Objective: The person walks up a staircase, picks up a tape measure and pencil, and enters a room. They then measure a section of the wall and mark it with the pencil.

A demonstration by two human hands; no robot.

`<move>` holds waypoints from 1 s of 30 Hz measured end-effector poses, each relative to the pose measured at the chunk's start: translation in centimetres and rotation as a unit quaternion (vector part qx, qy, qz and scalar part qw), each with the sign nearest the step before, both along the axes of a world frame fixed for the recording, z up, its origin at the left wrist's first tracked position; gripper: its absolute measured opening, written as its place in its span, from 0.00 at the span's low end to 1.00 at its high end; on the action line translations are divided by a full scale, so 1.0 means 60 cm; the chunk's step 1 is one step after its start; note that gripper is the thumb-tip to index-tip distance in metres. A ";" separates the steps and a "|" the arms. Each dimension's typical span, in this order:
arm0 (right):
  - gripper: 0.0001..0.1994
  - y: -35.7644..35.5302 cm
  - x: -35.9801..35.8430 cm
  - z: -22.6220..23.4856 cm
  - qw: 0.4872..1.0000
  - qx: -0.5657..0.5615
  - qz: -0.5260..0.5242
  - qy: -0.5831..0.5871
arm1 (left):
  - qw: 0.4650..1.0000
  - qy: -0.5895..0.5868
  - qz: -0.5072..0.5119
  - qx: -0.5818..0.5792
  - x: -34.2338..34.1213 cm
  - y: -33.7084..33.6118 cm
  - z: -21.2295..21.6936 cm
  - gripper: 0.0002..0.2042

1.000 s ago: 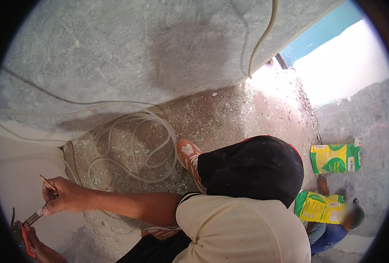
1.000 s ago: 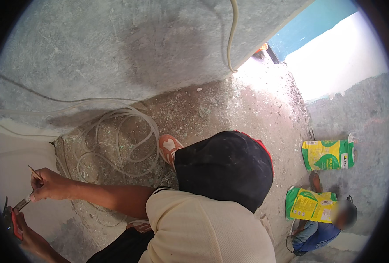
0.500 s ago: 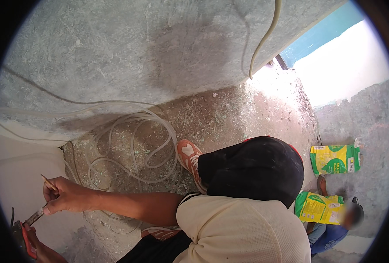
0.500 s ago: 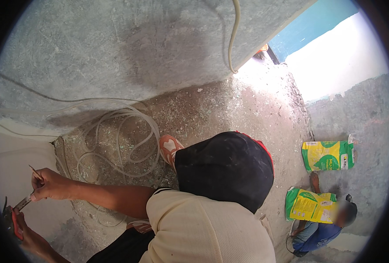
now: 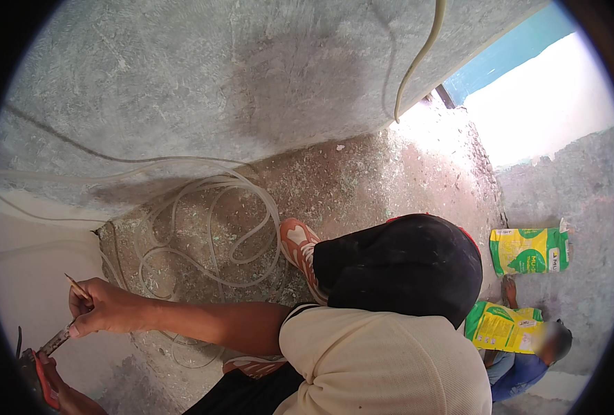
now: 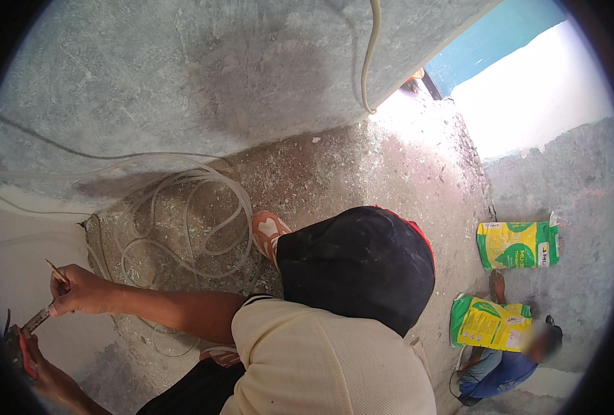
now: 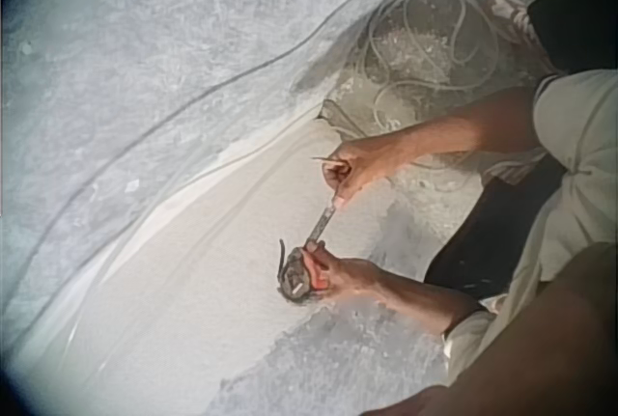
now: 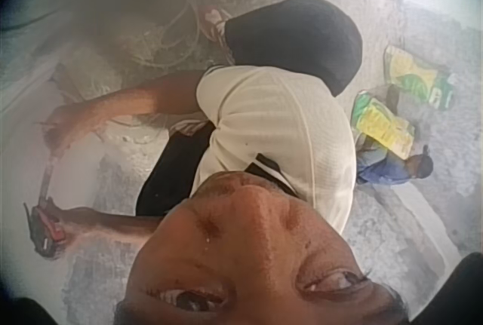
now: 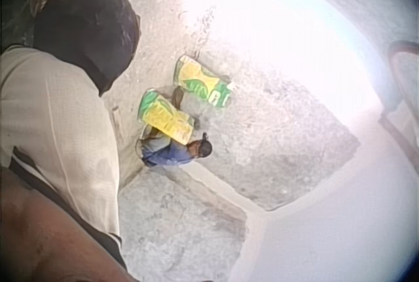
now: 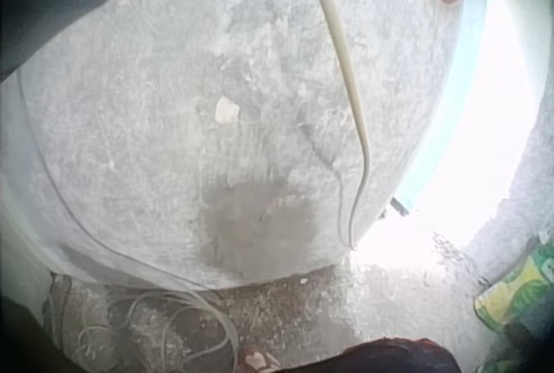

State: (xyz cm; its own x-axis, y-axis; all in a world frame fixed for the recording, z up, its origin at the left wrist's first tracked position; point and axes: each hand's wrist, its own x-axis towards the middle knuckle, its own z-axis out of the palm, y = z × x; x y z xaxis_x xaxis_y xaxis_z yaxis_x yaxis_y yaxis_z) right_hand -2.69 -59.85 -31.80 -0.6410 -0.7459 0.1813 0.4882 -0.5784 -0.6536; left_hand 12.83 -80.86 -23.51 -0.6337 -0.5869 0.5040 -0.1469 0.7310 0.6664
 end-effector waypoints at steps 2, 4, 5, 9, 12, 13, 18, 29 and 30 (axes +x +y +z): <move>0.16 -0.001 0.000 -0.001 1.000 -0.001 0.000 -0.001 | 1.000 0.001 0.016 0.000 -0.004 0.007 0.002 0.17; 0.17 -0.005 0.000 -0.004 1.000 -0.001 -0.002 0.000 | 1.000 -0.004 0.029 -0.003 -0.007 0.015 0.006 0.17; 0.16 -0.005 0.000 -0.004 1.000 0.000 -0.002 0.001 | 0.999 -0.009 0.035 -0.006 -0.008 0.018 0.009 0.17; 0.16 -0.004 -0.001 -0.003 1.000 0.002 -0.001 0.001 | 0.998 -0.022 0.058 -0.022 -0.014 0.037 0.015 0.18; 0.16 -0.004 -0.002 -0.006 1.000 0.002 0.001 0.001 | 0.999 -0.007 0.032 -0.029 -0.013 0.028 0.010 0.18; 0.16 -0.005 -0.001 -0.007 1.000 0.001 0.003 0.002 | 0.999 -0.005 0.027 -0.033 -0.011 0.024 0.008 0.18; 0.17 -0.004 0.001 -0.011 1.000 -0.002 0.013 -0.006 | 0.995 -0.043 0.079 -0.040 -0.014 0.036 0.010 0.19; 0.18 -0.005 0.001 -0.016 1.000 0.004 0.012 0.002 | 0.992 -0.072 0.095 -0.043 -0.023 0.062 0.018 0.21; 0.18 -0.004 0.001 -0.016 1.000 0.010 0.009 0.003 | 0.993 -0.073 0.086 -0.045 -0.024 0.060 0.016 0.21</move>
